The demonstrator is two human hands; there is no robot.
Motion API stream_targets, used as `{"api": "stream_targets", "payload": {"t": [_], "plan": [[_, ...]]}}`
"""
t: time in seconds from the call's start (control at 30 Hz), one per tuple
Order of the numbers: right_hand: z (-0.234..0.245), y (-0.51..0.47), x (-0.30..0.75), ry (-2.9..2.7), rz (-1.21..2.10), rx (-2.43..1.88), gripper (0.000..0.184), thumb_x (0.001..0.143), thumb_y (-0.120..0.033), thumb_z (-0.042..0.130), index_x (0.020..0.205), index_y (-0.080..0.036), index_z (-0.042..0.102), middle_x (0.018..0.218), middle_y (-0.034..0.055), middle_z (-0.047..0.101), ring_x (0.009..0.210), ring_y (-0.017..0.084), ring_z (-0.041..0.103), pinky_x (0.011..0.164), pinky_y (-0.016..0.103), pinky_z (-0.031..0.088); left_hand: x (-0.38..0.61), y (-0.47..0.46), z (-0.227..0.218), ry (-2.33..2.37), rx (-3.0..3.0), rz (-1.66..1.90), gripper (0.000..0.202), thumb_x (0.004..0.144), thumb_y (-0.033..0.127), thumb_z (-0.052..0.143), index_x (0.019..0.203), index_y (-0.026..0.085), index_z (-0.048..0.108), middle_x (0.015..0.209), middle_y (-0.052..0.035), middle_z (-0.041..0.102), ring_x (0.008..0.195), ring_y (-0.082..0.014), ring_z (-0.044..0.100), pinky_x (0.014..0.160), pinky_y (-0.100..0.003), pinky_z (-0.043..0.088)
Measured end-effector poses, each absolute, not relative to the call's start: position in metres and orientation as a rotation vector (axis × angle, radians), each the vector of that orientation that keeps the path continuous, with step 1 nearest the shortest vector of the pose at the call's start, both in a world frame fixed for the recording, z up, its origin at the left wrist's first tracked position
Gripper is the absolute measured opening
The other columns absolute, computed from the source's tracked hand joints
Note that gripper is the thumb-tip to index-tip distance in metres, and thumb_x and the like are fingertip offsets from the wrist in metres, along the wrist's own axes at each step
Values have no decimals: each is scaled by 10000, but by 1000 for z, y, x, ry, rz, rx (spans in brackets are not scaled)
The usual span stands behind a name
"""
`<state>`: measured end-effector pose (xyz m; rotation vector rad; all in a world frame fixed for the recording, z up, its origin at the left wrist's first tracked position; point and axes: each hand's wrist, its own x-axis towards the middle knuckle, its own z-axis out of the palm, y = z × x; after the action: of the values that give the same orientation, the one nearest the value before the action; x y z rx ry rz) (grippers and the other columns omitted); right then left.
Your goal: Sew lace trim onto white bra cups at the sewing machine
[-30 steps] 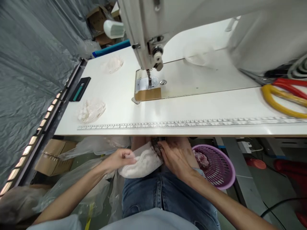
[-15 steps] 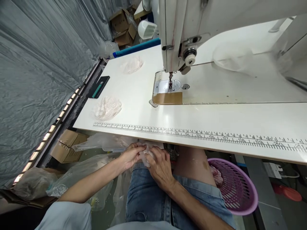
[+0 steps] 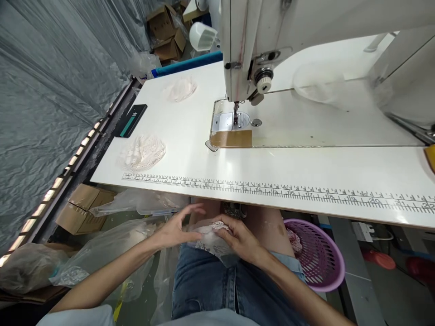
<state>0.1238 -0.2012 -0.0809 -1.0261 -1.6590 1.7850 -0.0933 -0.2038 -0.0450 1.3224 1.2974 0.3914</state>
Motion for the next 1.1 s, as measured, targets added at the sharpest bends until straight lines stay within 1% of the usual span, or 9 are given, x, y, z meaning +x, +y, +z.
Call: {"api": "stream_targets", "payload": {"t": [0.07,0.13,0.2,0.27,0.47,0.6,0.7,0.83,1.1], "plan": [[-74,-202,127,-1599,1851,-1021,349,861,-478,470,943,-173,619,831,35,637,741,175,566,638,257,434,-87,-201,-42,1170,1309,249,607,665,345,737,1214,214,513,980,-44,619,933,-186,555,808,-267,417],[-70,-203,132,-1541,1892,-1050,387,847,-521,478,878,-165,626,780,27,616,706,165,545,614,251,417,-81,-200,-39,1140,1269,201,372,688,368,709,992,167,639,802,-19,620,768,-152,561,702,-233,414],[-69,-203,137,-1488,1927,-1084,417,829,-553,490,816,-157,622,729,20,590,678,158,524,599,251,402,-78,-200,-36,1148,1258,197,261,697,385,697,791,144,664,738,-14,611,716,-137,546,662,-215,399],[-71,-204,142,-1440,1980,-1092,427,816,-562,507,784,-151,615,717,20,579,682,158,516,608,255,397,-77,-201,-32,1149,1250,211,248,698,383,696,727,140,659,721,-13,603,697,-127,531,643,-205,387],[-71,-204,146,-1402,2147,-999,407,791,-543,562,879,-151,626,771,26,586,698,147,511,599,242,386,-77,-202,-27,1089,1283,218,257,732,403,663,718,146,680,746,-24,585,669,-113,507,621,-204,386],[-72,-201,142,-1417,2162,-1006,399,707,-545,650,748,-151,597,655,-15,520,603,113,457,536,222,341,-77,-202,-26,1103,1322,200,255,715,406,678,711,151,690,783,-36,631,714,-136,553,652,-211,406],[-73,-201,144,-1415,2176,-1001,388,722,-534,643,752,-150,595,654,-17,513,595,110,444,528,223,318,-79,-203,-26,1114,1316,148,241,726,395,669,770,161,700,747,-26,663,698,-139,576,630,-202,410],[-72,-202,153,-1409,2182,-1017,366,746,-515,630,786,-153,602,675,-14,520,609,114,449,544,228,323,-81,-206,-31,1077,1283,121,258,766,379,625,877,163,710,798,-47,701,730,-155,615,654,-208,439],[-67,-201,149,-1480,2251,-917,296,746,-436,665,834,-154,671,737,17,605,668,129,508,585,235,381,-75,-201,-26,1041,1257,59,229,789,306,592,868,135,722,757,-49,699,658,-129,583,597,-193,425]]}}
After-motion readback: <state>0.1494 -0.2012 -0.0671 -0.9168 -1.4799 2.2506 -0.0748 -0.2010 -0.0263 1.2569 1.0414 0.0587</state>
